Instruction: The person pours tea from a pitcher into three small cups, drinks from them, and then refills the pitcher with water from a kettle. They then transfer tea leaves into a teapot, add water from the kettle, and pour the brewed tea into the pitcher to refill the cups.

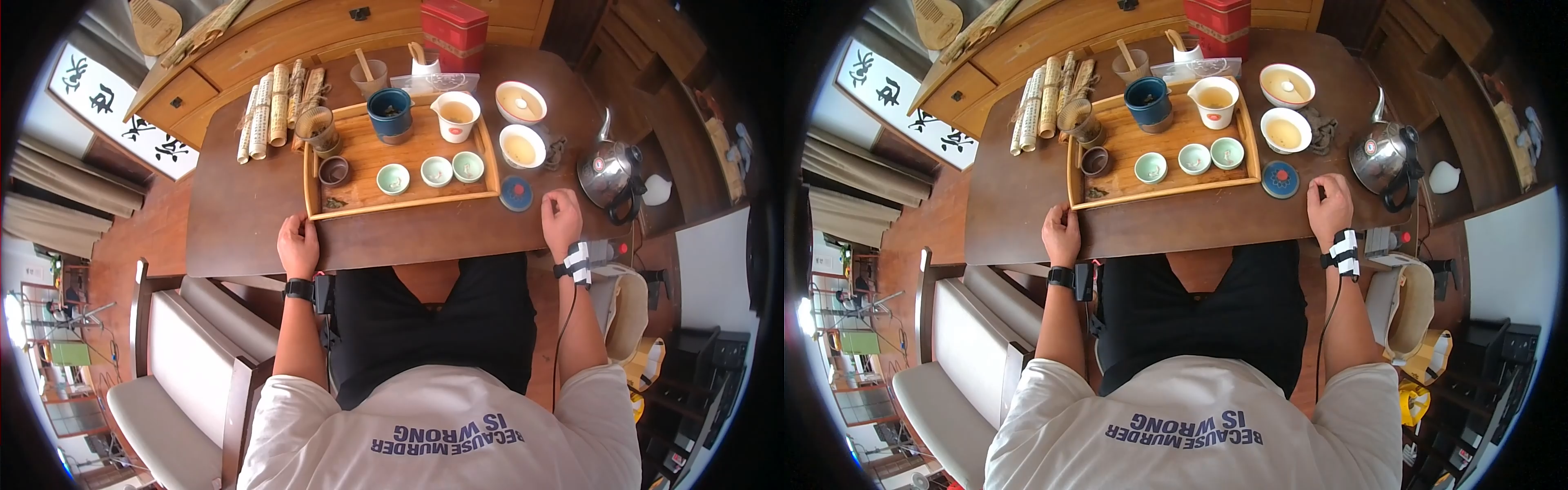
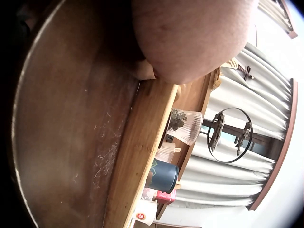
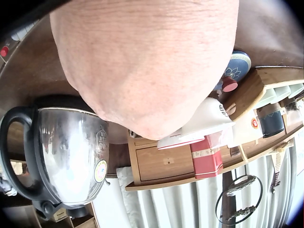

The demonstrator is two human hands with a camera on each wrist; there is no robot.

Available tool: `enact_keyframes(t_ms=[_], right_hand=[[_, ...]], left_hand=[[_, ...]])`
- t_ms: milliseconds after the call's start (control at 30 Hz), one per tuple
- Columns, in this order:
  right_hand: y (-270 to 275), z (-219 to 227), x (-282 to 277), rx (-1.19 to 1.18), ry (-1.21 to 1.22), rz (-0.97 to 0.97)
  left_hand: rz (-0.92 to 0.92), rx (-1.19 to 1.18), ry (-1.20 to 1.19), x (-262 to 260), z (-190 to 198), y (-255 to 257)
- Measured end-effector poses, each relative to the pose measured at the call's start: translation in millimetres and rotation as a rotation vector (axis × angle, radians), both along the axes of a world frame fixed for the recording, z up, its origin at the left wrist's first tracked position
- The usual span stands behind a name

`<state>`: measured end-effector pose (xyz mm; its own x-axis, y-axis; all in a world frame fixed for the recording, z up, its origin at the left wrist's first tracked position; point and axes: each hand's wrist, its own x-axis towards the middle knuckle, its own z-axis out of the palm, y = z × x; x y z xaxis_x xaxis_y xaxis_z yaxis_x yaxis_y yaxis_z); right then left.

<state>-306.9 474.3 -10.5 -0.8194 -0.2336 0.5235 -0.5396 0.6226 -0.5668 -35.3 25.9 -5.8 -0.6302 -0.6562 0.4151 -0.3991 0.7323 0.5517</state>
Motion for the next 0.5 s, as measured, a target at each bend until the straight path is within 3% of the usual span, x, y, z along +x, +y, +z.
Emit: enact_keyframes(t_ms=[500], right_hand=[[-0.2, 0.8, 1.1, 0.008, 0.011, -0.006]], left_hand=[[-0.001, 0.006, 0.016, -0.6, -0.3, 0.4]])
